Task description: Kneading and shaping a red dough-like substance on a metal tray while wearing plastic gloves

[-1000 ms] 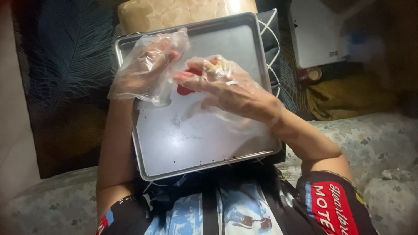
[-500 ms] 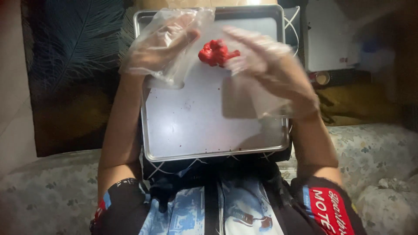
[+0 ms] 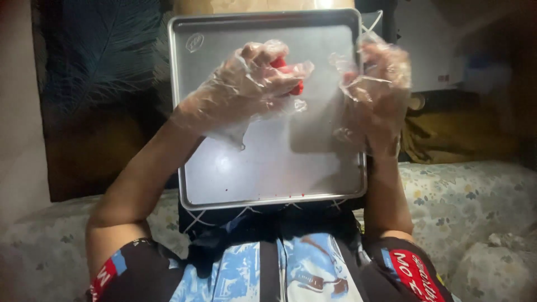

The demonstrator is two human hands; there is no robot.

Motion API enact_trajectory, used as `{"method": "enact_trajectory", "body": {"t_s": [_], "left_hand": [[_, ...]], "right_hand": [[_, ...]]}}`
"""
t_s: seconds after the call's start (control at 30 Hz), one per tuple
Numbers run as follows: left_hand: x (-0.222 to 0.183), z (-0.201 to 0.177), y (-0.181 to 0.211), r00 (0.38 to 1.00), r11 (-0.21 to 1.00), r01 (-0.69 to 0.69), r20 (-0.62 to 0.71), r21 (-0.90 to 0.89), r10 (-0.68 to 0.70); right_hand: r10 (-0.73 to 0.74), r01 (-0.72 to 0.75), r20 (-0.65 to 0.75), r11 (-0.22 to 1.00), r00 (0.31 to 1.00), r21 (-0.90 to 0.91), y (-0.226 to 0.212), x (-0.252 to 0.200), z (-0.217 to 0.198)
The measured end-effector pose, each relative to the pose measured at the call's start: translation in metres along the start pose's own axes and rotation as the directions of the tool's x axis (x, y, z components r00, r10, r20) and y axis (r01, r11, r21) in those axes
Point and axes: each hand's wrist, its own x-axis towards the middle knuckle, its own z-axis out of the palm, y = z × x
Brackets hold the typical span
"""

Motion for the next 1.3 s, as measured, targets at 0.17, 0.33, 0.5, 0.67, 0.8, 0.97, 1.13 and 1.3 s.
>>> {"method": "enact_trajectory", "body": {"t_s": [0.17,0.33,0.5,0.67,0.8,0.97,1.13,1.3], "left_hand": [[-0.002,0.013,-0.007,0.999,0.997,0.038,-0.034,-0.065,-0.04],[-0.005,0.016,-0.012,0.996,0.986,0.082,-0.025,-0.144,-0.087],[0.003,0.014,-0.014,0.995,0.989,0.086,0.052,-0.12,-0.08],[0.015,-0.002,-0.021,0.997,0.994,-0.011,0.071,-0.108,0.019],[0.017,0.001,-0.03,0.992,0.992,-0.123,0.037,0.041,0.122],[0.008,0.015,-0.04,0.997,0.967,0.016,-0.067,-0.256,-0.034],[-0.036,-0.018,-0.056,0.933,0.866,0.321,-0.028,-0.383,-0.359],[-0.05,-0.011,-0.078,0.884,0.826,0.409,-0.056,-0.387,-0.464]], "right_hand": [[0.209,-0.199,-0.062,0.971,0.976,0.135,0.015,-0.005,-0.014],[0.358,-0.333,0.012,0.855,0.934,0.397,0.074,-0.03,-0.014],[0.344,-0.428,0.254,0.718,0.904,0.549,0.093,-0.051,0.013],[0.479,-0.548,0.285,0.795,0.83,0.26,0.063,-0.046,0.017],[0.504,-0.557,0.246,0.787,0.828,0.263,0.053,-0.029,0.022],[0.493,-0.537,0.231,0.819,0.839,0.202,0.047,-0.026,0.012],[0.52,-0.544,0.163,0.813,0.839,0.206,0.051,-0.018,-0.016],[0.372,-0.359,0.044,0.849,0.927,0.386,0.04,0.014,-0.038]]}}
